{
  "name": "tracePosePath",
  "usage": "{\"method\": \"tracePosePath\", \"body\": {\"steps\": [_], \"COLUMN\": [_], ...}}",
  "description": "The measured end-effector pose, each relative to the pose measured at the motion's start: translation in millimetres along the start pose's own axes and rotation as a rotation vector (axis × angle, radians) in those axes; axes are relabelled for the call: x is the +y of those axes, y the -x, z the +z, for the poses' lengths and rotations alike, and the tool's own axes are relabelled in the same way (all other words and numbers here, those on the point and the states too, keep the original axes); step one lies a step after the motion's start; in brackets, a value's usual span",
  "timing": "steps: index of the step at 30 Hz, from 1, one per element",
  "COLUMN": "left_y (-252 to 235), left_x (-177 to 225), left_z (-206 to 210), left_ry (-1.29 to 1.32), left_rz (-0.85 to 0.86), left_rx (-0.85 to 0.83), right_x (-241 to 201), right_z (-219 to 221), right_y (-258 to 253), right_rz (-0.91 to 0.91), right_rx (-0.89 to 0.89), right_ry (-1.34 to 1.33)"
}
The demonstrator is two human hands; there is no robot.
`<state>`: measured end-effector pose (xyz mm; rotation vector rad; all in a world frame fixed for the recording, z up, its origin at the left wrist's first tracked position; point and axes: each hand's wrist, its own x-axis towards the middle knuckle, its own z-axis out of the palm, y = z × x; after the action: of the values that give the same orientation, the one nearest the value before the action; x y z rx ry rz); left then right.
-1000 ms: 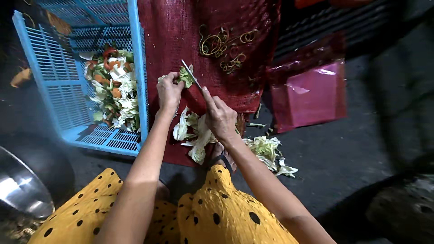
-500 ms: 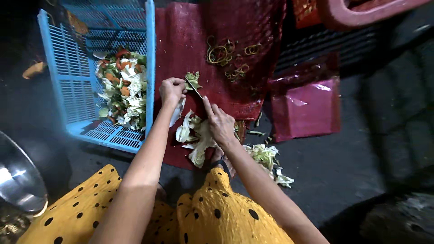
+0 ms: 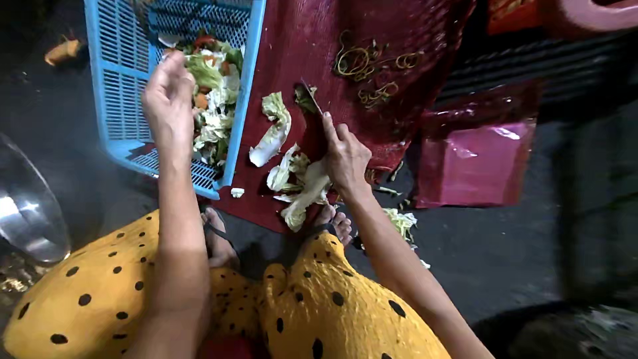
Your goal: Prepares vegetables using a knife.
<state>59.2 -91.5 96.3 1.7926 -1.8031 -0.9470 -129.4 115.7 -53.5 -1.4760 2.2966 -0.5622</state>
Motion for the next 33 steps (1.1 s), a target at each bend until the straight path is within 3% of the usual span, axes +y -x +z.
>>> {"method": "tracePosePath", "body": {"steps": [2,4,6,8,9,13,18,22,26,29,33], "left_y": [3,30,72,111,126,133,109,100,96,95,93], "left_x": [-6,-7,-11,-33,-49,-102,-103,-107,-99,-52,-4], "left_z": [-10,6,41,78,93,115,117,113,104,101,101], "left_ry": [-0.347,-0.382,-0.245,-0.237,-0.252,-0.25,-0.186,-0.145,0.194,0.533,0.841], "left_rz": [0.094,0.222,0.24,0.115,0.036,-0.178,-0.307,-0.366,-0.484,-0.579,-0.397], "left_rx": [0.116,0.146,-0.098,-0.34,-0.385,-0.263,-0.164,-0.235,-0.269,-0.294,-0.294], "right_x": [-4,-12,-17,-16,-14,-10,-18,-20,-10,1,7], "right_z": [8,2,-7,-8,-8,-5,-1,1,0,-2,-8], "right_y": [2,7,15,19,20,22,25,34,47,59,67], "right_rz": [-0.07,-0.103,-0.046,0.037,0.058,0.019,0.047,0.143,0.205,0.212,0.16], "right_rx": [-0.014,-0.044,-0.08,-0.066,-0.049,-0.035,-0.244,-0.205,-0.105,0.019,0.217], "right_ry": [-0.013,-0.109,-0.169,-0.201,-0.211,-0.272,-0.359,-0.391,-0.485,-0.505,-0.48]}}
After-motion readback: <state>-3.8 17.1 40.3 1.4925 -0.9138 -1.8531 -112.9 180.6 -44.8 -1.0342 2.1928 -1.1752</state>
